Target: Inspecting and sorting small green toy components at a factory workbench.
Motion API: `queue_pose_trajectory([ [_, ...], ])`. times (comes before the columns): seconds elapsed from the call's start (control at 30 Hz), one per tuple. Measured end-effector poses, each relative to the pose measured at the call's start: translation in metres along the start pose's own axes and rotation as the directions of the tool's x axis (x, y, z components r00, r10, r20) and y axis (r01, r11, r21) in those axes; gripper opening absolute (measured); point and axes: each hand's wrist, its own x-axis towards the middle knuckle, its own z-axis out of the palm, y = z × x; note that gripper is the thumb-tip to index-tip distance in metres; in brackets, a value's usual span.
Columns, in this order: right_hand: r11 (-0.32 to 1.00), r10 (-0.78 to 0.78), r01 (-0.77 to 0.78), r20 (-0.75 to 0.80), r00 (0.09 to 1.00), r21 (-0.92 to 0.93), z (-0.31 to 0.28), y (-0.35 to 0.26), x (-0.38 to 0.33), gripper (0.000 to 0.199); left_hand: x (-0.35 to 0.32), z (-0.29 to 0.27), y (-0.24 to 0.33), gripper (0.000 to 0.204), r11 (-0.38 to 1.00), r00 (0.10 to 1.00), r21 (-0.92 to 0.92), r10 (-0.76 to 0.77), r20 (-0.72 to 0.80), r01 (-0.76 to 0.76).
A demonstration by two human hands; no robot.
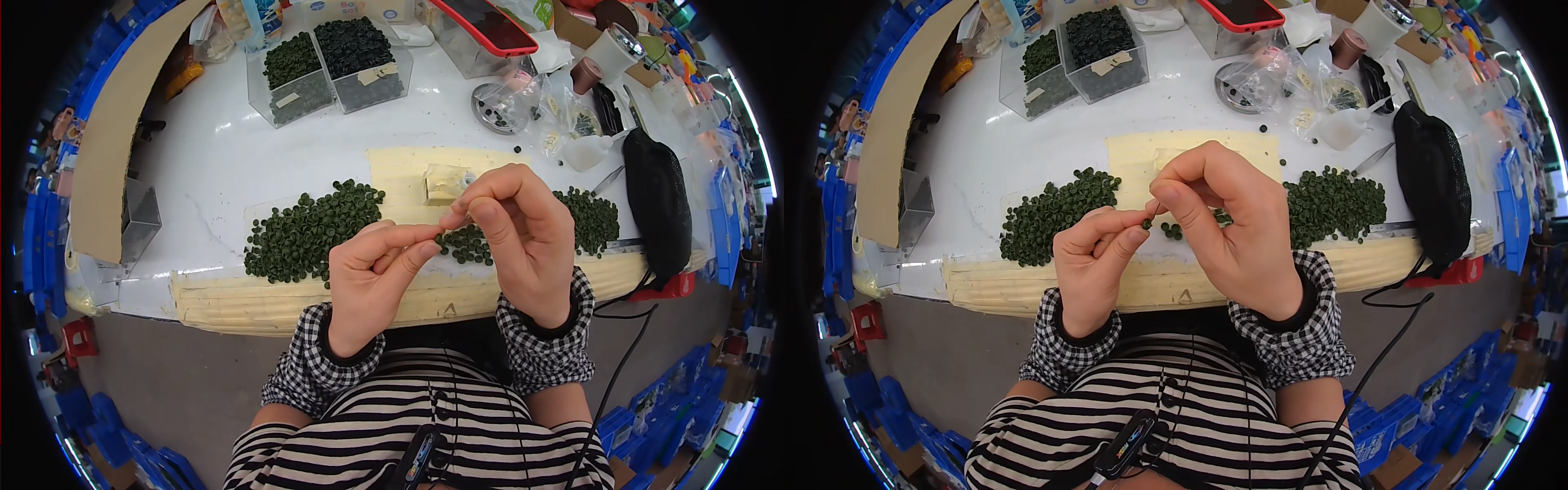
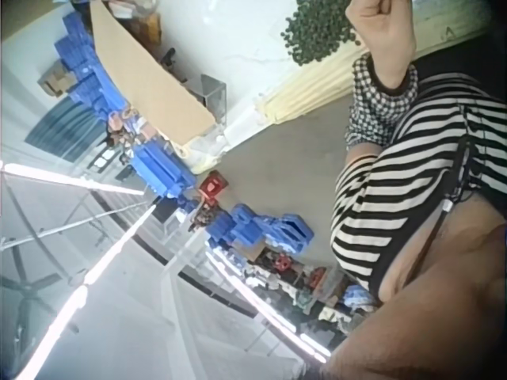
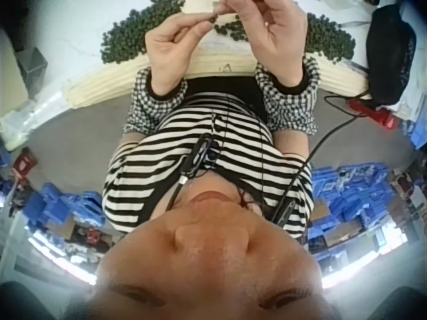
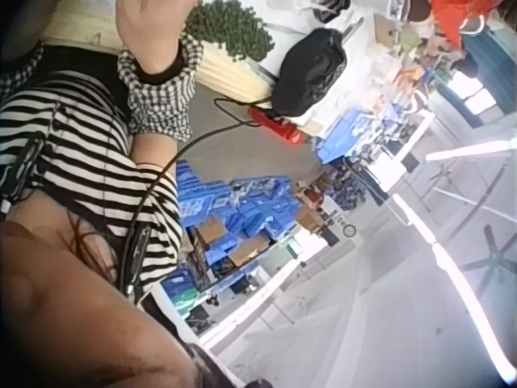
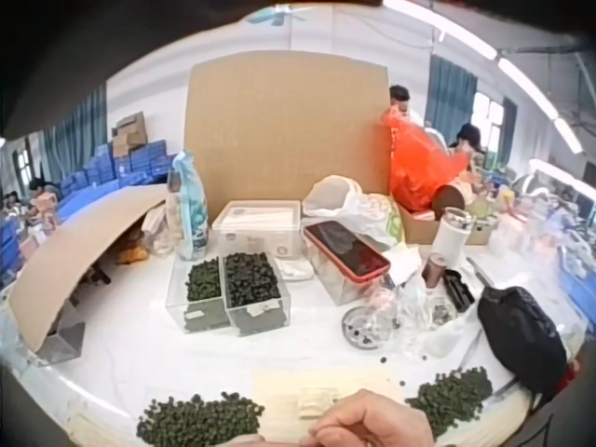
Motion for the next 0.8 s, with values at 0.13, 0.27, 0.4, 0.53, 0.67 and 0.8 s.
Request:
queue_pose_trajectory([
  [0.13,1.0,0.001,-0.001,0.011,1.0,-0.017,0.0,0.001,0.0,0.01,0.0,-0.001,0.0,0.02,1.0,1.0,0.007,-0.008,-0.001,0.008],
  [0.27,0.996,0.046,-0.043,-0.045,0.998,0.081,0.001,-0.001,0.001,0.011,-0.001,-0.001,0.0,0.02,1.0,1.0,0.013,-0.001,0.0,0.001],
  [0.4,1.0,-0.013,0.009,-0.245,0.97,-0.015,-0.006,0.004,0.006,0.009,0.0,-0.002,0.0,0.02,0.999,1.0,0.033,0.008,0.009,-0.008],
  [0.53,0.82,-0.32,0.155,-0.216,0.922,-0.551,-0.016,0.018,0.017,0.004,-0.001,-0.002,0.004,0.016,0.992,0.993,-0.058,-0.114,0.03,0.116],
  [0.67,0.69,-0.281,0.155,-0.065,0.957,-0.707,-0.015,0.028,0.018,0.011,0.005,-0.008,-0.002,0.019,0.717,0.911,-0.564,-0.352,0.214,0.41],
  [0.8,0.674,-0.244,0.117,-0.07,0.967,-0.729,-0.018,0.024,0.013,0.018,0.01,-0.006,0.007,0.019,0.497,0.843,-0.717,-0.482,0.239,0.488],
])
